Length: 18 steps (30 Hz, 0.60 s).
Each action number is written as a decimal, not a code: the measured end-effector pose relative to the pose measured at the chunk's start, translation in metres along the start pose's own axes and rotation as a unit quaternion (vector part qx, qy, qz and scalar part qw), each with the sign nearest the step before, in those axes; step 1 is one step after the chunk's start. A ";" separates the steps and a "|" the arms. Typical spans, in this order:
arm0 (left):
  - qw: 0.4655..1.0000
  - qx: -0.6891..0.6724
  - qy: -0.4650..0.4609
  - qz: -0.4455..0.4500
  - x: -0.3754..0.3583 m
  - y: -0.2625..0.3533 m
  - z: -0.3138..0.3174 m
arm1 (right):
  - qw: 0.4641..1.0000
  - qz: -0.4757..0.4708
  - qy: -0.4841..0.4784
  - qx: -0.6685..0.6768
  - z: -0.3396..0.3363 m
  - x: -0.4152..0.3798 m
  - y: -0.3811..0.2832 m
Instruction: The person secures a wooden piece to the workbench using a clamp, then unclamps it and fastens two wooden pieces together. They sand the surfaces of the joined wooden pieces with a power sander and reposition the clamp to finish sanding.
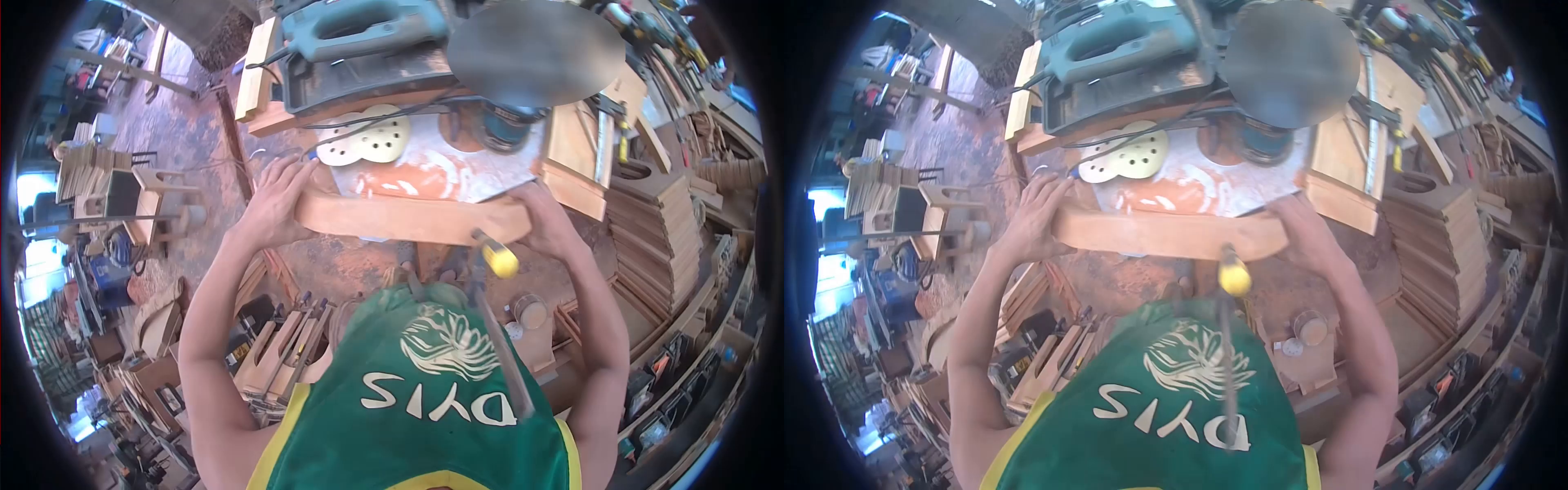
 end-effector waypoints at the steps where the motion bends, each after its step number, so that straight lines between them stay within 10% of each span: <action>1: 0.999 -0.032 -0.029 0.006 -0.007 -0.012 0.012 | 1.000 -0.003 0.004 -0.006 -0.001 0.002 -0.001; 9: 0.952 -0.257 -0.139 -0.094 -0.035 -0.068 0.083 | 0.995 0.089 -0.044 0.012 -0.008 0.034 -0.006; 18: 0.928 -0.360 -0.062 -0.067 -0.039 -0.076 0.091 | 0.989 0.139 -0.044 0.009 -0.007 0.037 -0.004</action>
Point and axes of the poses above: each hand's wrist, its own x-axis towards the middle knuckle, its own z-axis out of the palm, y = z × x, the point moved 10 cm from there along x, towards the middle knuckle, and after that the axes turned 6 degrees about x, right-handed, at the moved point
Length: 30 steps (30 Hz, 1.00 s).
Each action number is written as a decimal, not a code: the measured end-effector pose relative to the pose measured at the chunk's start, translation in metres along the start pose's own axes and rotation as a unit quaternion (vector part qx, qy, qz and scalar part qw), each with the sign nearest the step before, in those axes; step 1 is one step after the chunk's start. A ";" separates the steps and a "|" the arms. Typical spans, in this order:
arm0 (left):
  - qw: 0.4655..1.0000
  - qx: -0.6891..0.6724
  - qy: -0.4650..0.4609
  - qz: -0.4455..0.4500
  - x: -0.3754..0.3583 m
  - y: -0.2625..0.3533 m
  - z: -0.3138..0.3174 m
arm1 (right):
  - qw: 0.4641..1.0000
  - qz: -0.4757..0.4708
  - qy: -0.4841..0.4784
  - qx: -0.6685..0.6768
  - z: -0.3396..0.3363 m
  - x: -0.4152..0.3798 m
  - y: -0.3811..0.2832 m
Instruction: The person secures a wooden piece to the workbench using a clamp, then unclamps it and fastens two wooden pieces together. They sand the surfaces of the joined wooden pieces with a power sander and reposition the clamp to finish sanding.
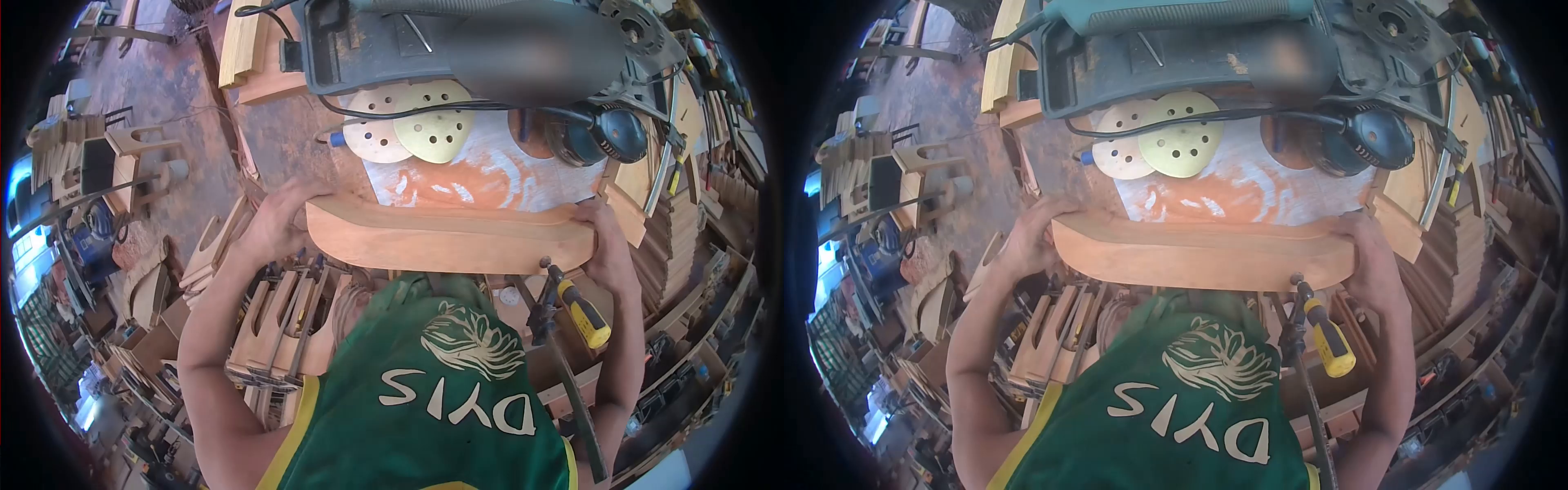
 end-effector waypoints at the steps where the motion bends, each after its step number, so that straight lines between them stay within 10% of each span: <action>1: 1.000 0.004 0.006 0.003 -0.001 -0.001 0.000 | 1.000 0.001 0.001 -0.006 0.000 0.001 -0.001; 30: 0.999 0.003 0.054 0.006 -0.013 -0.023 0.004 | 0.999 0.034 -0.010 -0.012 0.003 0.005 0.005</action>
Point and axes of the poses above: each hand's wrist, its own x-axis towards the middle knuckle, its own z-axis out of the palm, y = z × x, the point moved 10 cm from there along x, towards the middle knuckle, and after that the axes turned 6 degrees about x, right-handed, at the moved point
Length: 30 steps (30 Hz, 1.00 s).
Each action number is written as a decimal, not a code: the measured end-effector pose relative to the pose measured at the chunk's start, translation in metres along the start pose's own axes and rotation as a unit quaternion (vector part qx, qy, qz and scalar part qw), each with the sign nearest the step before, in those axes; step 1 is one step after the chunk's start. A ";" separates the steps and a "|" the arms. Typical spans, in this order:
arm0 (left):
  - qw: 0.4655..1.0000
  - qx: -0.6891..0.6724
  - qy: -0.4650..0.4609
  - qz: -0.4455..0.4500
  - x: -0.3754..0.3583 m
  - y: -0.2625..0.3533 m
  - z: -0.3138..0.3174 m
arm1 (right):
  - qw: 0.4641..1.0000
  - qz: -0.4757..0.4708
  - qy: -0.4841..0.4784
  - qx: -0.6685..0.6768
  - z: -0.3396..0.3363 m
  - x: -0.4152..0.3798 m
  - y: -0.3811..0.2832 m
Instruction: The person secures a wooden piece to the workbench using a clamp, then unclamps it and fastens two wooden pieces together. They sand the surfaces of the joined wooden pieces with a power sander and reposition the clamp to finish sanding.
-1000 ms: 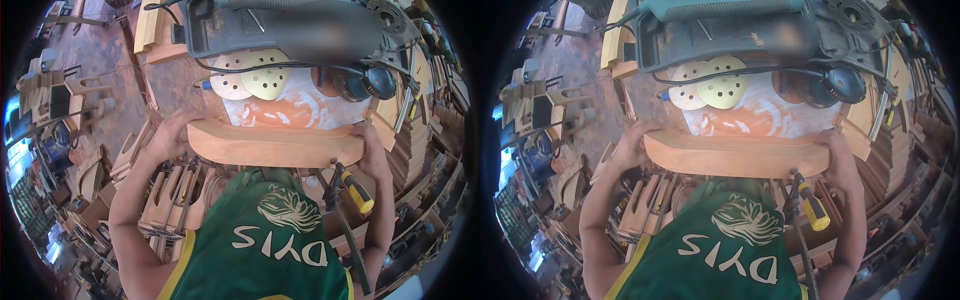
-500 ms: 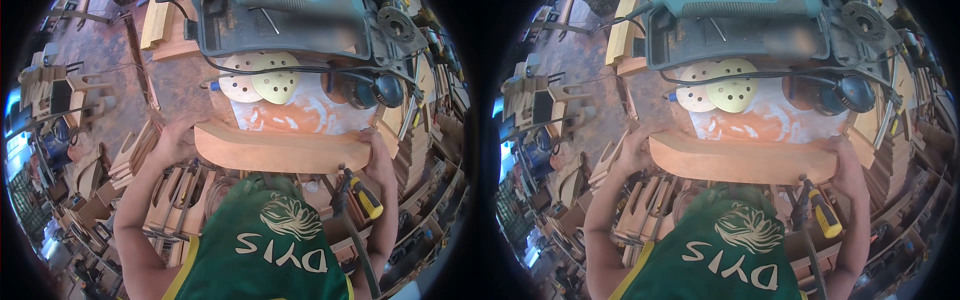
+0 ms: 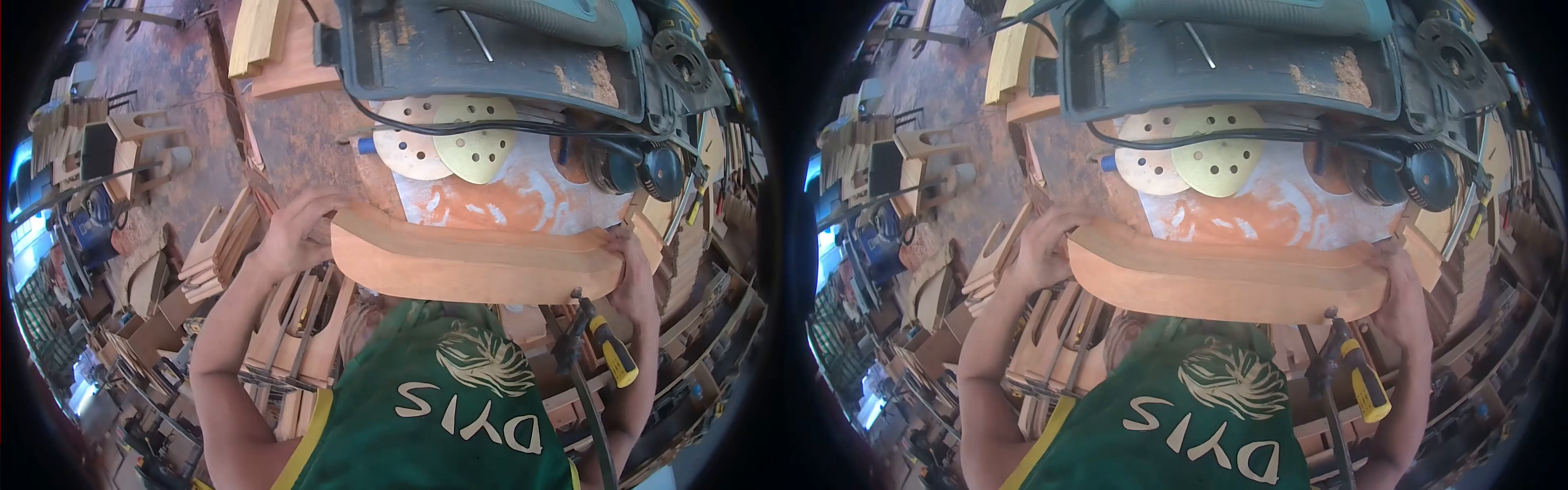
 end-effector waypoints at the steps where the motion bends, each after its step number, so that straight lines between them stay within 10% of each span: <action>1: 1.000 0.007 -0.013 0.006 0.000 -0.002 0.002 | 1.000 -0.003 0.000 0.009 0.002 -0.003 0.011; 30: 0.985 -0.151 0.070 0.042 -0.017 -0.019 0.010 | 0.955 -0.074 -0.068 -0.278 0.039 0.001 -0.079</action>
Point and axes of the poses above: each hand's wrist, its own x-axis towards the middle knuckle, its own z-axis out of the palm, y = z × x, the point moved 10 cm from there along x, towards the middle knuckle, and after that the axes turned 6 degrees about x, right-handed, at the moved point
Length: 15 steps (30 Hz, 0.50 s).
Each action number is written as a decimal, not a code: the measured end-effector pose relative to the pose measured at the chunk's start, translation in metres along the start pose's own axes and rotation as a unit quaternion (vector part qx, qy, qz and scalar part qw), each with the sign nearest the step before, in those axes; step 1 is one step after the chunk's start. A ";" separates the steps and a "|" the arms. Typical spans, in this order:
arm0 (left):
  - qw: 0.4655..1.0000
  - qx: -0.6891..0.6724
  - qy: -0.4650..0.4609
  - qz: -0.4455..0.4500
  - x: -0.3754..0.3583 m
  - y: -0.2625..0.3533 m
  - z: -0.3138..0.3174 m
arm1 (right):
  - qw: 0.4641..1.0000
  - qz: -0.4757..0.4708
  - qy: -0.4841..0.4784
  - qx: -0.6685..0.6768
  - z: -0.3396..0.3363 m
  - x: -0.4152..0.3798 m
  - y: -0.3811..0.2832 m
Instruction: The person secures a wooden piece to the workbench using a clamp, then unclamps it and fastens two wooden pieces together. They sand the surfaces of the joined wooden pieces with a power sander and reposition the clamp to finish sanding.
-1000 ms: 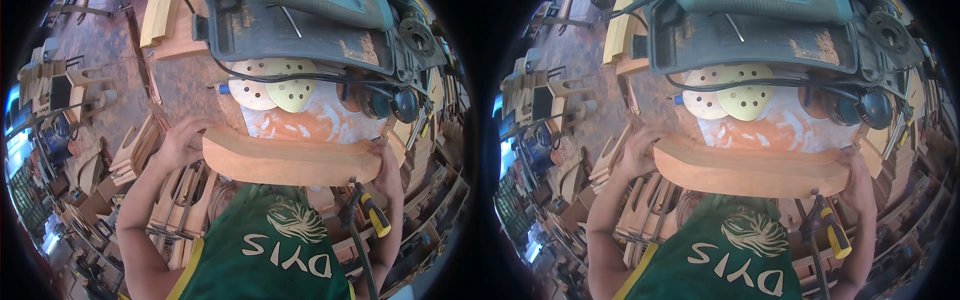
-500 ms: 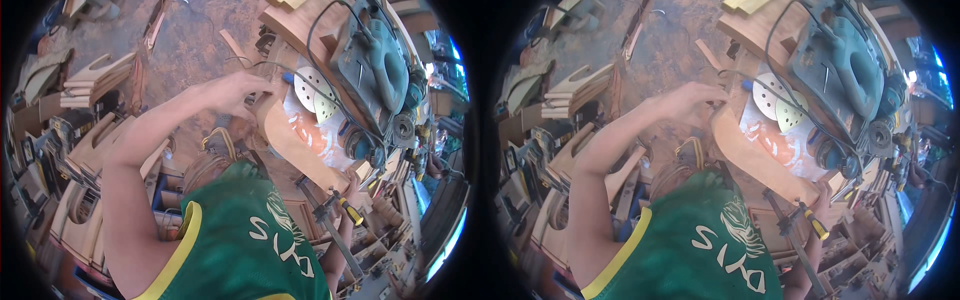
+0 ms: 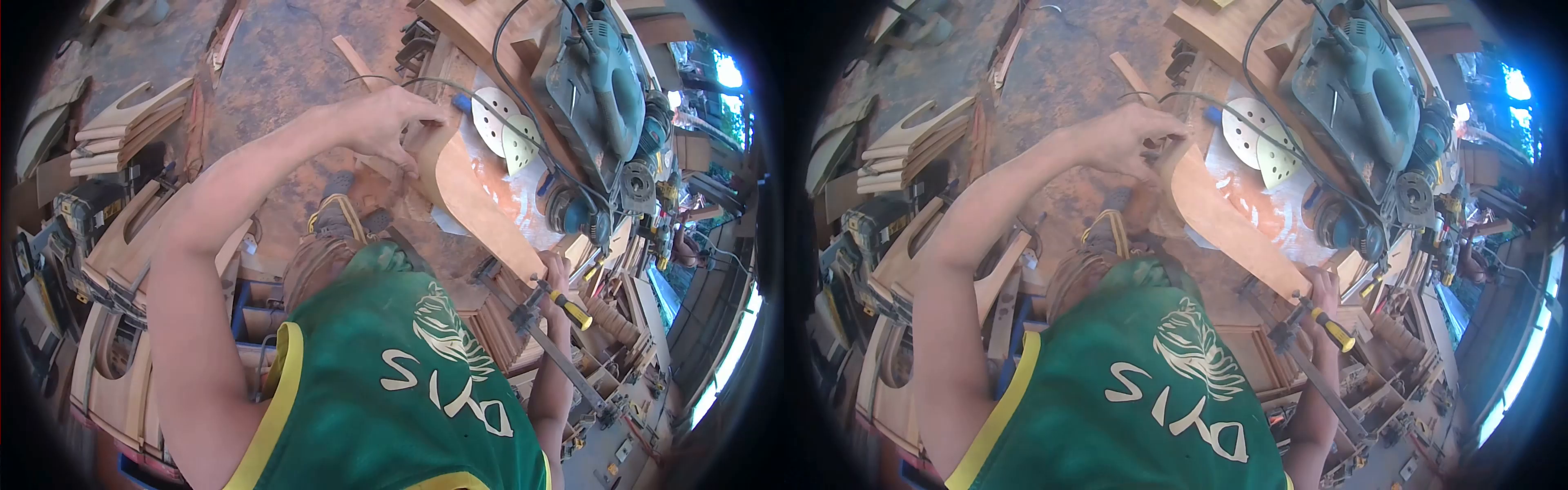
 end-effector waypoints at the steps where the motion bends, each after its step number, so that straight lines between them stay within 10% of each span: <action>1: 1.000 0.002 0.002 -0.001 0.001 0.000 -0.001 | 1.000 -0.003 0.003 0.001 -0.002 0.001 -0.001; 15: 0.995 0.081 -0.029 -0.049 0.005 0.009 0.000 | 0.998 -0.035 -0.013 -0.059 0.008 0.005 0.005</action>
Point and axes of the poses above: each hand's wrist, its own x-axis towards the middle knuckle, its own z-axis out of the palm, y = z × x, the point moved 10 cm from there along x, towards the middle knuckle, and after that the axes turned 6 degrees about x, right-handed, at the moved point
